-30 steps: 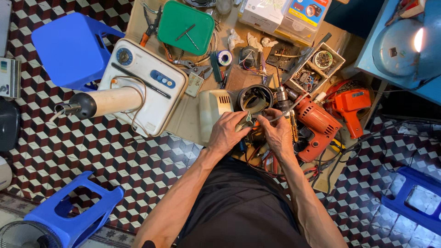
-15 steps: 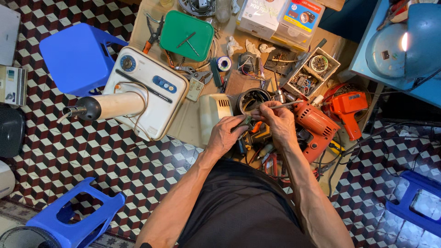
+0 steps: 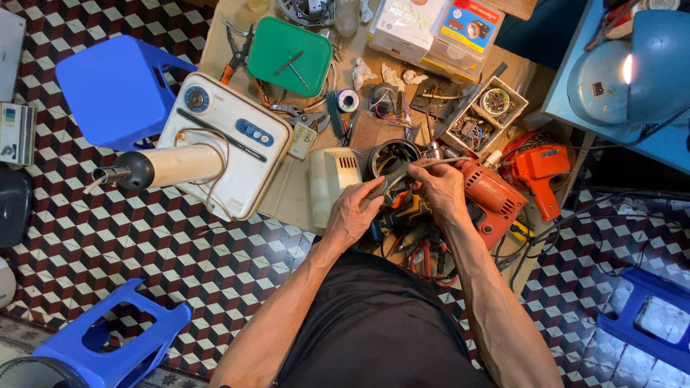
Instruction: The person is repairing a small electrical appliance, possibly a fan motor. They use a power drill to remove screws from the casing, disassemble the unit, and inspect the internal components.
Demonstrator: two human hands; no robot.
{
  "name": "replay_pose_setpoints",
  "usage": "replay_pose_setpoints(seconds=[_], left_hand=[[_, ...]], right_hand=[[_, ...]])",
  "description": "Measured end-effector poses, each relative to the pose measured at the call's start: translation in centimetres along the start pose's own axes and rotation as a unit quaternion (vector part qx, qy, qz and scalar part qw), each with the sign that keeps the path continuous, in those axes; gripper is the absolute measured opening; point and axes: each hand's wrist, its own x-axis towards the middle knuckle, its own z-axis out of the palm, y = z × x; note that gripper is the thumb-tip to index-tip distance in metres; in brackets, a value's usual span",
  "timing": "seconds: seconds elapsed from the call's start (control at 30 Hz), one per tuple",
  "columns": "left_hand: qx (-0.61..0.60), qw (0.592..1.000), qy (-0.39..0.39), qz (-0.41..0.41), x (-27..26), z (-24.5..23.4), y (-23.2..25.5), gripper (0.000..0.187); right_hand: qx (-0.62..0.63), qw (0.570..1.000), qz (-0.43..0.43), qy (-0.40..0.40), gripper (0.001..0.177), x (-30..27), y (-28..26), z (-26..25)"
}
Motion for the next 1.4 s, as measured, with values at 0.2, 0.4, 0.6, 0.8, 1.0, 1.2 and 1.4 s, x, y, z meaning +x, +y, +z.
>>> replay_pose_setpoints(seconds=[0.2,0.4,0.6,0.8,1.0,1.2,1.4], left_hand=[[-0.008,0.998,0.005,0.057,0.1,-0.3,0.5,0.03],[-0.027,0.999,0.01,0.045,0.5,0.1,0.1,0.029],[-0.113,0.992,-0.022,-0.059,2.5,-0.4,-0.1,0.029],[-0.13,0.96,-0.148,-0.199,7.2,-0.7,-1.5,0.03],[-0.104,0.953,-0.147,-0.243,8.9,0.3,-1.7,0.026],[0.0,0.97,-0.149,-0.191,9.0,0.3,-1.6,0.025],[0.02,0.969,-0.147,-0.197,8.9,0.5,-1.2,0.027]], right_hand=[[0.313,0.949,0.009,0.023,0.018,0.8,1.6,-1.8],[0.406,0.914,0.0,0.016,0.017,0.3,2.6,-2.1],[0.359,0.931,-0.07,0.018,0.014,-1.3,2.6,-1.3],[0.231,0.97,-0.072,0.008,0.015,-3.0,2.7,-1.1],[0.079,0.992,-0.09,0.045,0.017,-4.7,3.0,-1.2],[0.029,0.99,-0.13,0.053,0.024,-4.9,3.5,-0.9],[-0.1,0.984,-0.125,0.08,0.028,-5.1,2.9,-1.4]])
